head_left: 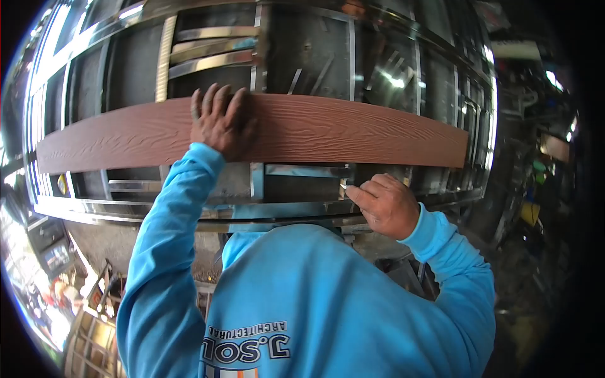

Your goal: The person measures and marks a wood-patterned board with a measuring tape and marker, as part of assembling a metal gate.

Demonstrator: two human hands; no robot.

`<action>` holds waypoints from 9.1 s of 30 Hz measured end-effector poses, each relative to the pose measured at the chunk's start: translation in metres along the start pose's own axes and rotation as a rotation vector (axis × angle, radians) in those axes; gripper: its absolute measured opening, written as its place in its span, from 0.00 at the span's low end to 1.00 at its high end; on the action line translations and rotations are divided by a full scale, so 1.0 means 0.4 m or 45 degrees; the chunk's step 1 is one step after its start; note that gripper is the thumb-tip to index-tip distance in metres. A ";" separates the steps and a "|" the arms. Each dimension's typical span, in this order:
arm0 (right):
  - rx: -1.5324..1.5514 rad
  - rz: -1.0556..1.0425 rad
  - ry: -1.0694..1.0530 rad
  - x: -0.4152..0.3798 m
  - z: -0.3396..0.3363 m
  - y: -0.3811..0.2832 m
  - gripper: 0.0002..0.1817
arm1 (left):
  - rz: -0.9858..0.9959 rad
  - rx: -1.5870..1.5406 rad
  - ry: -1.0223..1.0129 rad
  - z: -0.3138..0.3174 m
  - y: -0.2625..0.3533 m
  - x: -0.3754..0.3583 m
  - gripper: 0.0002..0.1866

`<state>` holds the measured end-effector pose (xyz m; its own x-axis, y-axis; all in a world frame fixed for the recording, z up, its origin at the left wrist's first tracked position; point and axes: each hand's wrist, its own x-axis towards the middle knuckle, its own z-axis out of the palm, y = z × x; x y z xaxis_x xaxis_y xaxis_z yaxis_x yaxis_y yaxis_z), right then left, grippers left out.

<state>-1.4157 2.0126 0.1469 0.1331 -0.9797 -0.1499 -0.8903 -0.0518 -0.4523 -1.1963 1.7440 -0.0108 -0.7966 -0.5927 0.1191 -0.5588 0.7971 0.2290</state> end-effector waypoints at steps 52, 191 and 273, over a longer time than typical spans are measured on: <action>1.183 1.562 1.758 -0.394 0.266 0.308 0.07 | 0.888 -0.249 -0.185 0.174 0.744 0.212 0.28; 1.448 1.623 2.094 -0.684 0.532 0.496 0.21 | -1.617 -2.267 0.446 -0.093 -0.318 -0.396 0.07; 0.121 1.705 0.881 -0.857 0.205 0.393 0.14 | 0.112 0.231 -0.361 -0.026 -0.134 0.364 0.21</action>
<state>-1.5656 2.3562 0.0552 -0.9799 -0.1883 -0.0664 -0.1499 0.9134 -0.3784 -1.2799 1.6137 0.0044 -0.8617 -0.4852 -0.1482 -0.4967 0.8664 0.0511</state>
